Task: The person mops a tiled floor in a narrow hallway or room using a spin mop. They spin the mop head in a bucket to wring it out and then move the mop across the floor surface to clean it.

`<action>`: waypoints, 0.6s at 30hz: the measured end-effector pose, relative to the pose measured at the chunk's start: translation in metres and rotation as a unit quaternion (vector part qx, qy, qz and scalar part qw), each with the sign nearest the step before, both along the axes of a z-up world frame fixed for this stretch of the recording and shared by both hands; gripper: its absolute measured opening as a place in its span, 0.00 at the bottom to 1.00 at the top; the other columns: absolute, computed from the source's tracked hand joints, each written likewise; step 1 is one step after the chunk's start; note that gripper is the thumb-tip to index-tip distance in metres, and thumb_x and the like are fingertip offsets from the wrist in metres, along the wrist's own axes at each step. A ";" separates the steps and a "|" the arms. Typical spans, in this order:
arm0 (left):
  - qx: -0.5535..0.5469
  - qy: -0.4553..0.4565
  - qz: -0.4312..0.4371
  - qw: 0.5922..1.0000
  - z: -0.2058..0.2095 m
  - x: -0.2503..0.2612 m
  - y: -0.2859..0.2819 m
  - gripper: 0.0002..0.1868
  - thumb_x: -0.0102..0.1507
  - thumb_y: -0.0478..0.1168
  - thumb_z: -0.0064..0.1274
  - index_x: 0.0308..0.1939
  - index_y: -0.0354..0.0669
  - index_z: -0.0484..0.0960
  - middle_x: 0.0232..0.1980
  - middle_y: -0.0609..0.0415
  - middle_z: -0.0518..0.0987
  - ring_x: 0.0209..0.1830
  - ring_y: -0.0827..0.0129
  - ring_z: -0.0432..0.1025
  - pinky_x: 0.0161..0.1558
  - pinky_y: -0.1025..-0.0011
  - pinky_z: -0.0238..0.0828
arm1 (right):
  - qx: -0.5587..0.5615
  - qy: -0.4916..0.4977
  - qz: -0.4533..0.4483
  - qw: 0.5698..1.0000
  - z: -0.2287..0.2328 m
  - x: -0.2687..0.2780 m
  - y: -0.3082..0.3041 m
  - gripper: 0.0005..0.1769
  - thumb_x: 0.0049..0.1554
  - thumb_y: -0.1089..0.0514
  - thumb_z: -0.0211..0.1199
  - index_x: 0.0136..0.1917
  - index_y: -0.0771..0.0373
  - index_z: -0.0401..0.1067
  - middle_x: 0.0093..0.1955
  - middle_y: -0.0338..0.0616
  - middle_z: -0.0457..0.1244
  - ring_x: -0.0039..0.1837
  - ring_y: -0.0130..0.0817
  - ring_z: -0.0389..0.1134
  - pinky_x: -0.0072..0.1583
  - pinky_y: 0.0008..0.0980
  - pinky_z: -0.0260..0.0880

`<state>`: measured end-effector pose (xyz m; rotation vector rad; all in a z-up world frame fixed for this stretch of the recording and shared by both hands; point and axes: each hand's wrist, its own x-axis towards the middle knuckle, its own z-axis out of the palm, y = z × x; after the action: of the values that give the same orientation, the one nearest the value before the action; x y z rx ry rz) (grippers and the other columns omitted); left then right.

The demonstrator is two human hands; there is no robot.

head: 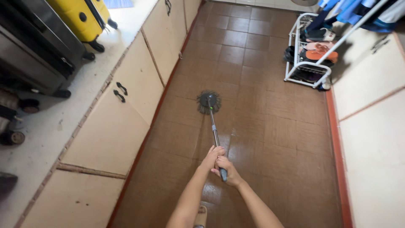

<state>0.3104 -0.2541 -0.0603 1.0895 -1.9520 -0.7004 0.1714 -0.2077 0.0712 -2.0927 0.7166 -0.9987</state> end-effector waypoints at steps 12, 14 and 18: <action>-0.036 0.103 0.051 0.993 0.154 0.078 -0.086 0.09 0.56 0.42 0.54 0.38 0.43 0.79 0.40 0.47 0.79 0.45 0.50 0.75 0.49 0.58 0.71 | 0.000 -0.060 0.073 0.996 0.109 0.080 -0.119 0.20 0.52 0.55 0.74 0.31 0.63 0.64 0.31 0.43 0.61 0.37 0.37 0.63 0.45 0.34 0.63; -0.022 0.076 0.090 0.993 0.206 0.076 -0.070 0.08 0.55 0.42 0.55 0.34 0.43 0.78 0.36 0.47 0.78 0.40 0.49 0.75 0.44 0.56 0.71 | 0.008 -0.120 0.107 0.987 0.147 0.080 -0.123 0.20 0.55 0.57 0.71 0.30 0.62 0.63 0.29 0.42 0.61 0.36 0.35 0.63 0.46 0.35 0.64; -0.001 0.060 0.074 0.995 0.238 0.087 -0.057 0.10 0.53 0.42 0.56 0.28 0.40 0.74 0.31 0.45 0.75 0.35 0.49 0.72 0.38 0.56 0.68 | 0.030 -0.224 0.155 0.962 0.165 0.094 -0.119 0.20 0.57 0.61 0.65 0.28 0.61 0.62 0.26 0.41 0.58 0.34 0.32 0.62 0.45 0.35 0.68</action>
<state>0.3975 -0.3114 0.1775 1.1509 -1.7503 -0.6678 0.2650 -0.3262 0.2362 -1.7612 0.1795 -1.1920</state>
